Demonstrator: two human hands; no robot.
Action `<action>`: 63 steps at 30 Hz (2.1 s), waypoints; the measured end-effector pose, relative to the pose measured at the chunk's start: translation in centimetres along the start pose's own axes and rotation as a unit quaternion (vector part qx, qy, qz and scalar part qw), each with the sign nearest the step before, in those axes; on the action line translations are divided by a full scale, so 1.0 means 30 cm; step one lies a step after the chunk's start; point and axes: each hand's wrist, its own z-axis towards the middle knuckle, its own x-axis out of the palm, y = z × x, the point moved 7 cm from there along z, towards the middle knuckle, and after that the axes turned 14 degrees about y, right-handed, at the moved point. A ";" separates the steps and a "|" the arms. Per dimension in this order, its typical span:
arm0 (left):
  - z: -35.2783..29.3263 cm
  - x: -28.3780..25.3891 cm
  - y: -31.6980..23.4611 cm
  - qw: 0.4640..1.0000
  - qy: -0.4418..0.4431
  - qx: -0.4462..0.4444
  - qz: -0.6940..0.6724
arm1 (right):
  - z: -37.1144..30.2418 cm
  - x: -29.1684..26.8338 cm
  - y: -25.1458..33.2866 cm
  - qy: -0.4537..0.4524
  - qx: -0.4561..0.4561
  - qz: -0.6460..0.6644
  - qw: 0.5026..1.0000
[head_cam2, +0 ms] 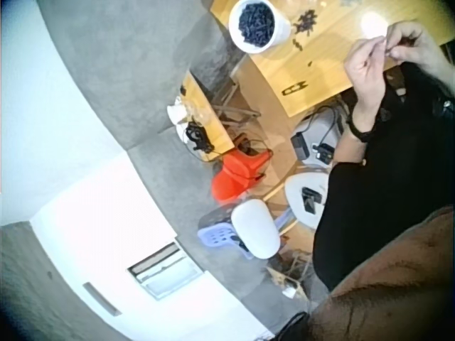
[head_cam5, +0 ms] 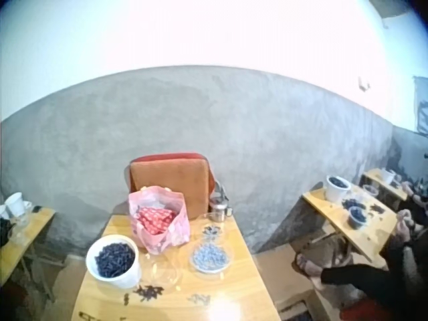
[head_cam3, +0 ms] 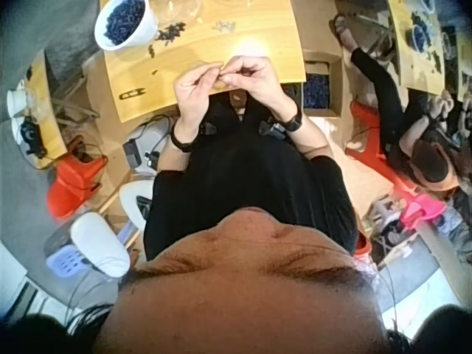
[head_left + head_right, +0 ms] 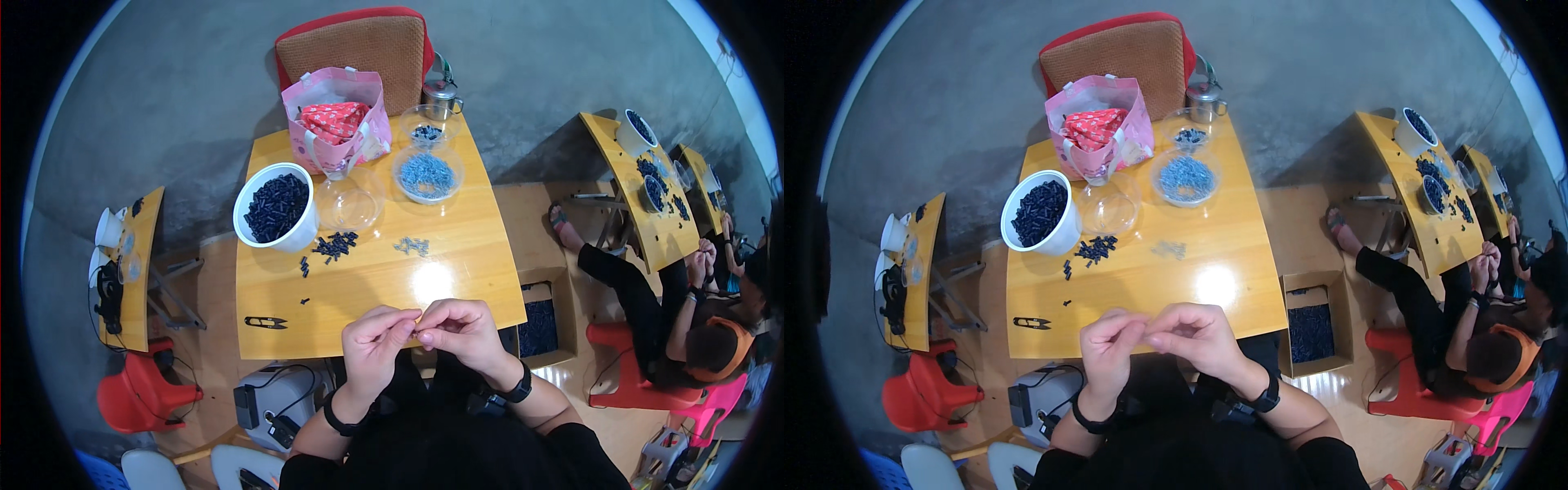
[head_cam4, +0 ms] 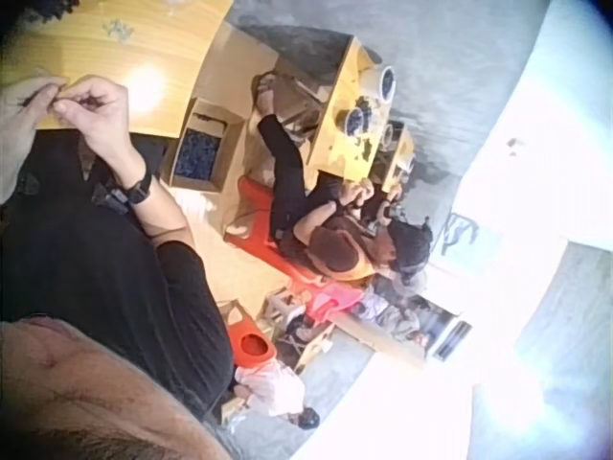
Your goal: The person assembles components by hand by picking up a black plastic tube and a metal pin, fitting the pin into the tube, and placing the completed assembly onto the table.
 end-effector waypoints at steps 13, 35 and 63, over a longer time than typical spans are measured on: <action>-0.032 0.005 0.209 0.904 -0.067 -0.113 -0.406 | -0.002 -0.019 0.001 -0.051 -0.044 -0.245 0.967; -0.043 0.042 0.137 0.916 -0.053 -0.088 -0.388 | -0.014 0.094 0.110 -0.080 -0.274 -0.553 0.783; -0.262 -0.409 0.407 0.888 -0.232 -0.120 -0.379 | 0.524 0.012 -0.337 -0.008 0.041 -0.592 0.805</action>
